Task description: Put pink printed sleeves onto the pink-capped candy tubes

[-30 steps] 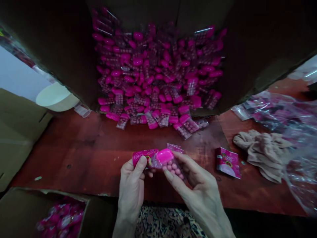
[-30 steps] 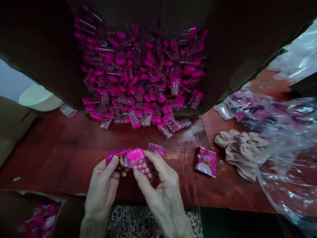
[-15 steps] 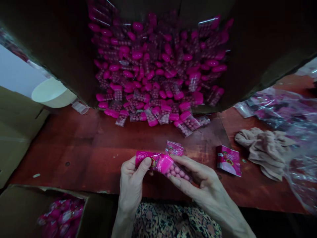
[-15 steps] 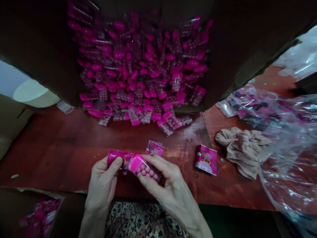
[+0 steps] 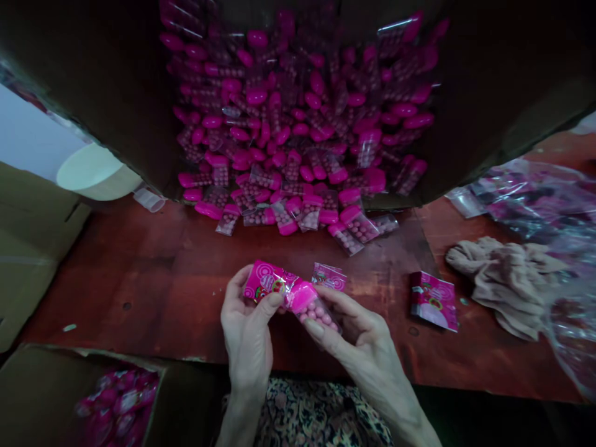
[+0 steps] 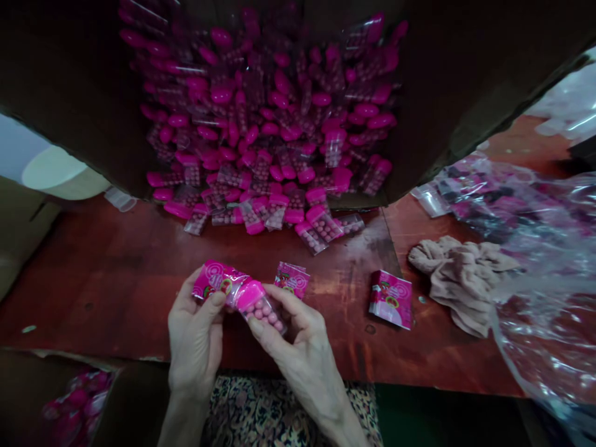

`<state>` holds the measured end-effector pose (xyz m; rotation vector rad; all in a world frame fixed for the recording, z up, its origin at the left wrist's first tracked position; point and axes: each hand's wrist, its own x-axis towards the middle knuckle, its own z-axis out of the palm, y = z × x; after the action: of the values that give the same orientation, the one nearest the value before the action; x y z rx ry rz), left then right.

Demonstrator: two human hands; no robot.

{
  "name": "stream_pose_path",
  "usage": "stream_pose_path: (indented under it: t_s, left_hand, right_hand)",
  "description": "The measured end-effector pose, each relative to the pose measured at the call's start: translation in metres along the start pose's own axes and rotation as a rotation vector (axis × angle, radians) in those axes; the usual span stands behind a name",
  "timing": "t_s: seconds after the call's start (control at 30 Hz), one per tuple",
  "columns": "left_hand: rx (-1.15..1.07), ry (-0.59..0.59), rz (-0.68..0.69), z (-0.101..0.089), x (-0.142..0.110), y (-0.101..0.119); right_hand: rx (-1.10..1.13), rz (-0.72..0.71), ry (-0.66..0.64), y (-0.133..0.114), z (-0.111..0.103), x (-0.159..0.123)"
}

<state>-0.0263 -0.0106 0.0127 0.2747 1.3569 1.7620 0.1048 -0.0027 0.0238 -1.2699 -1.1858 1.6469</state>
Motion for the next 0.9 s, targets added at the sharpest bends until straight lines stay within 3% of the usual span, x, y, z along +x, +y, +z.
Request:
stream_pose_path:
  t_s: [0.17,0.37,0.57,0.67,0.9]
  left_hand:
    - [-0.099,-0.101,-0.240,0.002,0.000,-0.006]
    - [-0.073,-0.051,-0.290,0.004,-0.003,-0.008]
    - [-0.073,-0.073,-0.361,0.005,-0.001,-0.008]
    - [-0.070,-0.109,-0.353,0.001,0.003,-0.007]
    - [-0.027,-0.378,-0.318,-0.008,0.007,0.005]
  right_hand:
    - [0.029,-0.026,0.038,0.004,0.010,0.002]
    - [0.013,-0.078,0.124,0.020,0.024,-0.002]
    - [-0.052,-0.177,0.254,0.040,0.035,-0.007]
    - [-0.025,-0.171,0.243,0.040,0.034,-0.007]
    - [0.246,-0.030,0.042,0.021,0.028,-0.004]
